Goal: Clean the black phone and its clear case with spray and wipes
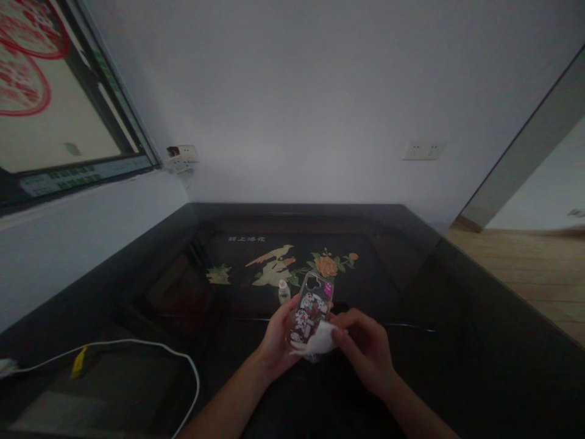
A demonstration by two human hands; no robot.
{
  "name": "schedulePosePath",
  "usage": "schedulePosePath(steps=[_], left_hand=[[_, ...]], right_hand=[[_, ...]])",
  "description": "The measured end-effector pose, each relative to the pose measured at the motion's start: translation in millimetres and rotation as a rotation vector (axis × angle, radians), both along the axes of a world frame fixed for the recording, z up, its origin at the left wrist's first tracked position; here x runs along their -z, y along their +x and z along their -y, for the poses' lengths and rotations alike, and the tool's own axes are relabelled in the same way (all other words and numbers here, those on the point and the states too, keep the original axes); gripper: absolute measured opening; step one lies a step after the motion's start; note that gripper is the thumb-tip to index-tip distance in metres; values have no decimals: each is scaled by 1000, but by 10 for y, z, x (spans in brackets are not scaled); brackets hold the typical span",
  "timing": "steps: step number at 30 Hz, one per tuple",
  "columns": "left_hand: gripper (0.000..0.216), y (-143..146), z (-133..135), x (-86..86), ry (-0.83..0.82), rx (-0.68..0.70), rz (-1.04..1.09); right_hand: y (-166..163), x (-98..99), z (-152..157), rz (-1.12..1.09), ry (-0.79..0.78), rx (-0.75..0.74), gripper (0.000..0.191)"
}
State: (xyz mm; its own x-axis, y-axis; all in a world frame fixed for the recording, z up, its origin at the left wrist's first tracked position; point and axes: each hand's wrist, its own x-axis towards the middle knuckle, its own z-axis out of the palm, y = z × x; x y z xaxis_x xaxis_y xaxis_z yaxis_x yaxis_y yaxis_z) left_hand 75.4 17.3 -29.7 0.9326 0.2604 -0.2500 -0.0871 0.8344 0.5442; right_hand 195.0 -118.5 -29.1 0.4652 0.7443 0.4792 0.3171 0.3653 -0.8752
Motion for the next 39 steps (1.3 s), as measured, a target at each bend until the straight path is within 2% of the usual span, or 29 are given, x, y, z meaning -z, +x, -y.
schedulePosePath(steps=[3,5,7,9,12,14,18,20,22,25,27,31,35,39], left_hand=[[54,-18,7,-4,14,17,10],[58,-35,9,-18,28,61,37],[62,-52,11,-37,38,97,65],[63,-64,14,-53,47,109,68],[63,-68,17,-67,59,108,55],[63,-65,16,-73,67,103,50],[63,-62,10,-95,76,93,57],[62,-64,10,-102,69,94,66],[62,-65,13,-96,66,96,71],[59,-61,17,-60,72,70,64],[56,-56,16,-39,71,45,43],[52,-46,16,-64,70,-11,-2],[56,-50,8,-120,71,-1,16],[60,-40,-29,-90,55,23,48]], right_hand=[[170,-19,-71,-244,-24,292,23],[294,-38,-97,-290,8,497,27],[368,-51,-102,-262,38,639,28],[366,-53,-100,-205,52,657,27],[265,-45,-104,-128,59,500,21],[204,-47,-108,-83,71,453,17],[214,-81,-103,-57,175,685,14],[247,-84,-95,-30,227,735,11],[259,-64,-88,47,219,663,6],[220,-18,-84,246,127,420,4],[169,4,-82,379,102,265,9],[58,-5,-58,571,164,60,28],[-39,-103,-12,640,174,-198,41],[-146,-190,31,560,167,-384,39]])
